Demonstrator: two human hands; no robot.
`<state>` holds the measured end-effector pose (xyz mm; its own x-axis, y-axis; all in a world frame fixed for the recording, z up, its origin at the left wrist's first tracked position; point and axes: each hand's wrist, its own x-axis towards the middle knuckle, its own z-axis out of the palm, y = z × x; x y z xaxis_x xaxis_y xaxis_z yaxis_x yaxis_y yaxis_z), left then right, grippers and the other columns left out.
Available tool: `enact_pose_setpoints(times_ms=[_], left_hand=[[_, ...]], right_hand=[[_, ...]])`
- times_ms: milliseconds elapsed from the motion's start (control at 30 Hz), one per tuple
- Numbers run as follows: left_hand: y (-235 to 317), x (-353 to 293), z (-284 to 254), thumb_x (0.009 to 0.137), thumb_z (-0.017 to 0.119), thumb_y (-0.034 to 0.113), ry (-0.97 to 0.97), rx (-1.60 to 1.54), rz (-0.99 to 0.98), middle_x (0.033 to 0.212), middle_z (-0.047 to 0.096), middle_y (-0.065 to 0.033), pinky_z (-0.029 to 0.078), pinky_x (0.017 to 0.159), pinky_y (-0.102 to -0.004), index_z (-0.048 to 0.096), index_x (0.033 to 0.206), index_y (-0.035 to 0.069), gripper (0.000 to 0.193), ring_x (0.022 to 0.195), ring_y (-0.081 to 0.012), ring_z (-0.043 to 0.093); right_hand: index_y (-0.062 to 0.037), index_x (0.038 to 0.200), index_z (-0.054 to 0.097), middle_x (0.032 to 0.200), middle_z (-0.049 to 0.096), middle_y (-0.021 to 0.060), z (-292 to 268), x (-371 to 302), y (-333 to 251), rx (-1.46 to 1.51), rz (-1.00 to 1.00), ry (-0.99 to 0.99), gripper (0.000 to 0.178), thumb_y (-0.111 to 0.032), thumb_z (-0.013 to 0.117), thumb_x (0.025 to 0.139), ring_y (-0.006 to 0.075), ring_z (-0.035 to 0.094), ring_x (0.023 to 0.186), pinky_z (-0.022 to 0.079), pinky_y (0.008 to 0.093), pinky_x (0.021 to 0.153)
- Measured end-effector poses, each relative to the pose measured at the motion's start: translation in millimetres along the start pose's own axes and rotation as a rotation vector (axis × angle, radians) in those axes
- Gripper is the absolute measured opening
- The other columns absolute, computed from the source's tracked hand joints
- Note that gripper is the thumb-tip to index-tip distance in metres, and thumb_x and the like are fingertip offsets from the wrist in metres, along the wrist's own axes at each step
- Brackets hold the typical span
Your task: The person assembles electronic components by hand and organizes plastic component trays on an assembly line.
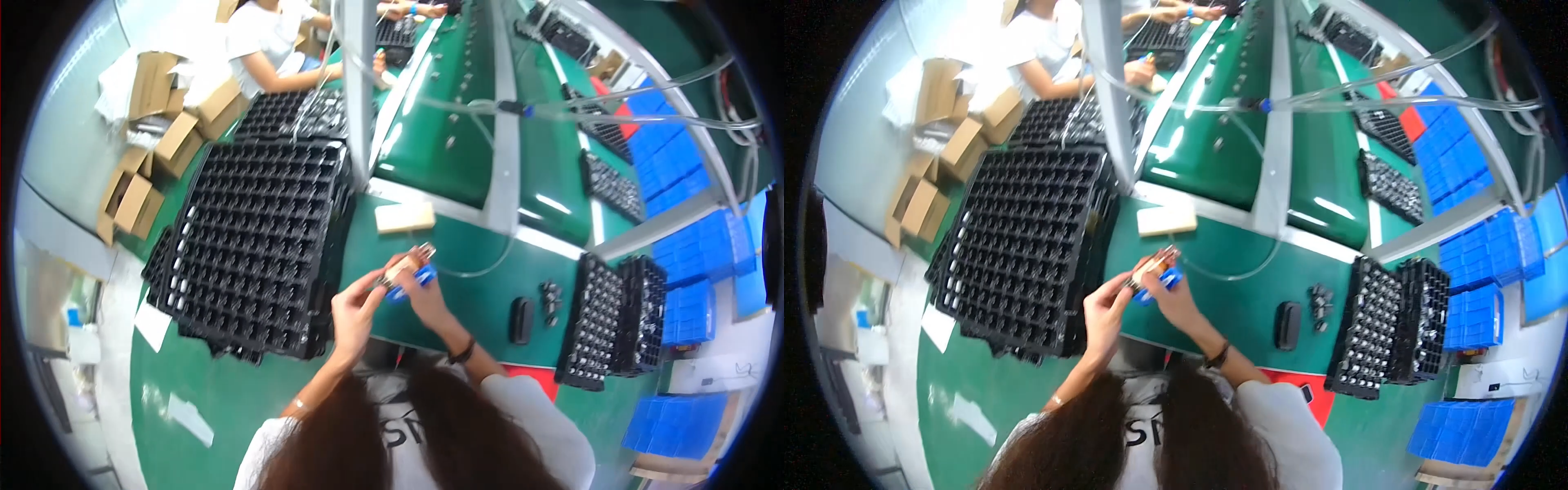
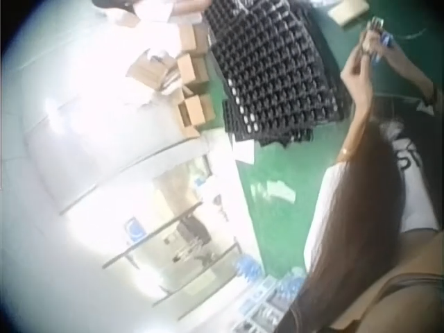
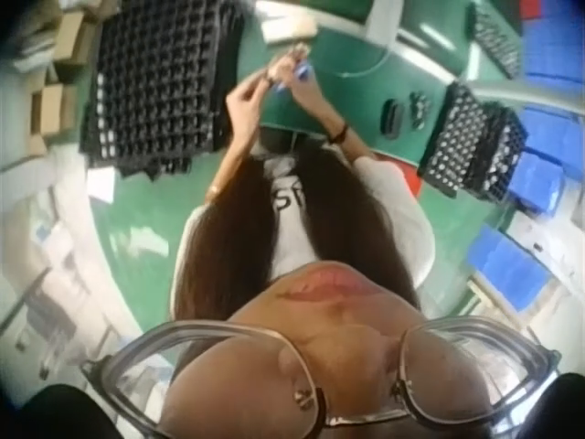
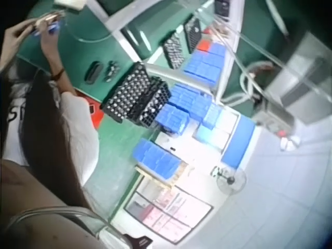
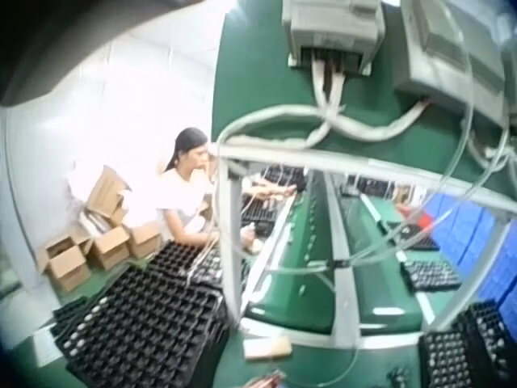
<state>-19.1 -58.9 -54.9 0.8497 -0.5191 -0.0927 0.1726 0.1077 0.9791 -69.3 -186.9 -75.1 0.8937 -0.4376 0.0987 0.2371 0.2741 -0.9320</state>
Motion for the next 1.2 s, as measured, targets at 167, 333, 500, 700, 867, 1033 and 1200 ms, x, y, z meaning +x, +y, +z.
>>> enact_pose_setpoints(times_ms=[167,333,500,700,867,1033,1200], left_hand=[[15.3,-5.2,3.1,0.083,0.06,0.0,-0.131,-0.074,0.013,0.089,0.057,-0.0014,0.041,0.074,-0.0176,0.06,0.112,-0.002,0.029,0.082,-0.0056,0.051],[11.7,-3.3,-2.9,0.08,0.063,-0.001,-0.112,-0.122,-0.035,0.088,0.06,-0.0022,0.043,0.075,-0.0194,0.061,0.109,-0.002,0.029,0.081,-0.0065,0.053],[6.7,5.5,-5.3,0.079,0.067,0.004,-0.1,-0.108,-0.077,0.094,0.063,-0.0054,0.045,0.077,-0.0222,0.05,0.124,0.0,0.048,0.084,-0.0088,0.056],[25.1,6.4,1.8,0.084,0.06,0.008,-0.11,-0.045,0.124,0.112,0.058,-0.0105,0.041,0.09,-0.0279,0.045,0.127,0.002,0.046,0.103,-0.0154,0.054],[138.7,-48.8,-24.5,0.079,0.056,0.001,-0.261,0.239,0.576,0.111,0.056,-0.0165,0.04,0.092,-0.0346,0.054,0.108,-0.006,0.03,0.104,-0.0247,0.053],[236.3,-55.8,-58.7,0.083,0.058,0.026,0.252,0.38,1.48,0.129,0.044,-0.0196,0.04,0.091,-0.0367,0.028,0.137,0.002,0.066,0.117,-0.0312,0.044],[265.9,-44.5,-66.7,0.089,0.049,0.035,0.457,0.492,1.597,0.137,0.037,-0.0166,0.032,0.103,-0.0455,0.03,0.135,0.004,0.058,0.128,-0.0333,0.033]], right_hand=[[-0.0049,0.107,0.049,0.098,0.056,0.0035,0.9,-11.8,-14.5,0.054,0.095,0.092,0.025,-0.021,0.052,0.088,0.0108,0.055,0.087,0.044,0.0247,0.076],[-0.0052,0.109,0.049,0.099,0.055,0.0036,7.3,-15.6,-14.0,0.087,0.124,0.084,0.026,-0.022,0.051,0.089,0.0101,0.054,0.088,0.044,0.0245,0.075],[-0.0043,0.102,0.054,0.092,0.058,0.0014,-0.6,0.4,-17.9,-0.094,0.099,0.05,0.021,-0.02,0.052,0.089,0.0083,0.054,0.083,0.044,0.0236,0.072],[0.0013,0.094,0.061,0.074,0.064,0.0082,-62.6,80.7,-4.7,-0.665,-0.247,0.339,0.029,-0.025,0.062,0.083,0.0175,0.06,0.064,0.046,0.031,0.058],[-0.0038,0.103,0.06,0.071,0.06,0.022,-66.6,108.8,36.7,-1.237,-0.247,0.315,0.045,-0.041,0.062,0.078,0.0385,0.06,0.067,0.046,0.0439,0.058],[-0.0035,0.104,0.055,0.078,0.062,0.0205,-56.1,97.9,24.9,-1.213,-0.211,0.368,0.048,-0.041,0.065,0.076,0.0385,0.06,0.074,0.047,0.044,0.063],[-0.0045,0.112,0.047,0.078,0.058,0.0147,-47.8,74.8,-5.4,-1.184,-0.148,0.412,0.059,-0.039,0.071,0.071,0.0316,0.058,0.074,0.045,0.0387,0.065]])
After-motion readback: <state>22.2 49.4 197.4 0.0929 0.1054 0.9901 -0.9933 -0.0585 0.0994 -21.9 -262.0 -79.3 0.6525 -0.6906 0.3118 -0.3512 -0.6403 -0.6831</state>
